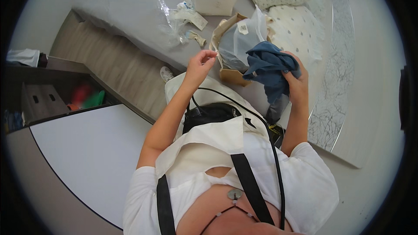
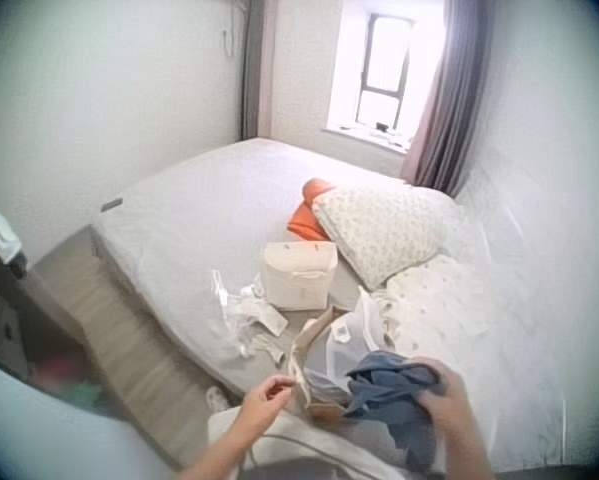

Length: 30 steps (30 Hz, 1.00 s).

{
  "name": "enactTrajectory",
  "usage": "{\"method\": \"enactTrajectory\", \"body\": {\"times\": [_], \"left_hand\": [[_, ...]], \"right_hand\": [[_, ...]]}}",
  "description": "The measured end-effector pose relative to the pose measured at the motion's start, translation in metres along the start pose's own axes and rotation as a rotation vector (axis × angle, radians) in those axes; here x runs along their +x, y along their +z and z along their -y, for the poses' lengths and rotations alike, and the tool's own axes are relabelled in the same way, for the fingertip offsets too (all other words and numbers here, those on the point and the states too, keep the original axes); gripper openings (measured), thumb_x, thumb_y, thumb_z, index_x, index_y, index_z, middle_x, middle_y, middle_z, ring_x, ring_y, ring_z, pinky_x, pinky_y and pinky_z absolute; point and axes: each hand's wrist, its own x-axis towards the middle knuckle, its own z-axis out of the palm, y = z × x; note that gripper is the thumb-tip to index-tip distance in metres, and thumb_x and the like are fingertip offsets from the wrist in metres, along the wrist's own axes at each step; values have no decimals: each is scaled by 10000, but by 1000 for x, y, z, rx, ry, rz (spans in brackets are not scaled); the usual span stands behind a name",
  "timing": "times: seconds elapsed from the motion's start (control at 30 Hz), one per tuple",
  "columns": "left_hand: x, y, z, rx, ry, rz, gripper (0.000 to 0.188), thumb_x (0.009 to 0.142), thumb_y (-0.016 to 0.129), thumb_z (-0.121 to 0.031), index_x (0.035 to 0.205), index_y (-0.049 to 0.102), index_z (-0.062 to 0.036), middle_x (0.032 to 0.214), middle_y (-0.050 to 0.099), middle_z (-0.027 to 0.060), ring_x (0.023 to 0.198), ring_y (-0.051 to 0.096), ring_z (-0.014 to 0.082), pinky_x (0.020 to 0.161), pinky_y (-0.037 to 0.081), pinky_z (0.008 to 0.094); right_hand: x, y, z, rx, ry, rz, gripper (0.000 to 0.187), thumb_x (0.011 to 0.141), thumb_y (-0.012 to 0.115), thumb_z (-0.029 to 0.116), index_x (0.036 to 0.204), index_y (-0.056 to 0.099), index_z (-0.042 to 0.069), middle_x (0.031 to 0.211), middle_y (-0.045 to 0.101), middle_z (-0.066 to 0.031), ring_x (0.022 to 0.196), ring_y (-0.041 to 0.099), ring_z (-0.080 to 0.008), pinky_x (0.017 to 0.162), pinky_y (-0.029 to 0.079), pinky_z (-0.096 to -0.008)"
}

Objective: The person picks up clothing items, a small box, and medicine packets from a shelf and floor, and places them into two white shopping bags on a bed.

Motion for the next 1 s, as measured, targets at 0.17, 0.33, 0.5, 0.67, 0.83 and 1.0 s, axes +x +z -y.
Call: {"method": "enactTrajectory", "body": {"times": [0.17, 0.33, 0.5, 0.67, 0.83, 1.0], "left_hand": [[-2, -17, -5, -83, -1, -102, 214, 843, 523, -137, 1023, 543, -23, 964, 571, 32, 860, 540, 115, 763, 411, 235], [30, -53, -1, -203, -38, -153, 206, 845, 520, -132, 1022, 546, -30, 970, 570, 34, 865, 538, 112, 766, 414, 238], [93, -108, -26, -127, 8, -95, 192, 850, 507, -112, 1015, 549, -23, 949, 563, 25, 856, 529, 105, 773, 409, 231], [130, -132, -67, -217, 63, -140, 184, 851, 502, -108, 1003, 555, -20, 945, 566, 24, 854, 529, 101, 780, 408, 233], [133, -107, -99, -197, -86, 80, 184, 852, 500, -116, 1003, 557, -26, 962, 570, 31, 860, 541, 109, 775, 415, 240], [126, -80, -135, -104, -183, 304, 186, 844, 507, -112, 1003, 558, -30, 946, 572, 25, 853, 541, 108, 767, 413, 235]], "right_hand": [[29, 31, 8, -115, -36, 11, 332, 768, 597, 31, 1093, 531, -2, 1004, 575, -59, 931, 515, -123, 854, 382, -241], [74, 65, 11, -297, -92, 131, 374, 696, 565, -25, 1066, 545, 17, 1027, 584, -82, 974, 529, -172, 875, 376, -264], [125, 121, 25, -374, -189, 325, 482, 572, 486, -112, 1027, 559, 27, 1023, 580, -95, 1030, 512, -230, 911, 357, -295], [142, 157, 40, -463, -96, 315, 524, 571, 508, -130, 1058, 551, 59, 1046, 571, -93, 1037, 510, -252, 910, 363, -308], [134, 150, 77, -523, 48, 171, 474, 673, 561, -61, 1125, 519, 78, 1042, 575, -123, 978, 548, -262, 852, 404, -288], [109, 126, 104, -568, 208, -118, 420, 735, 554, 13, 1144, 507, 93, 1051, 575, -154, 899, 579, -291, 793, 440, -300]]}}
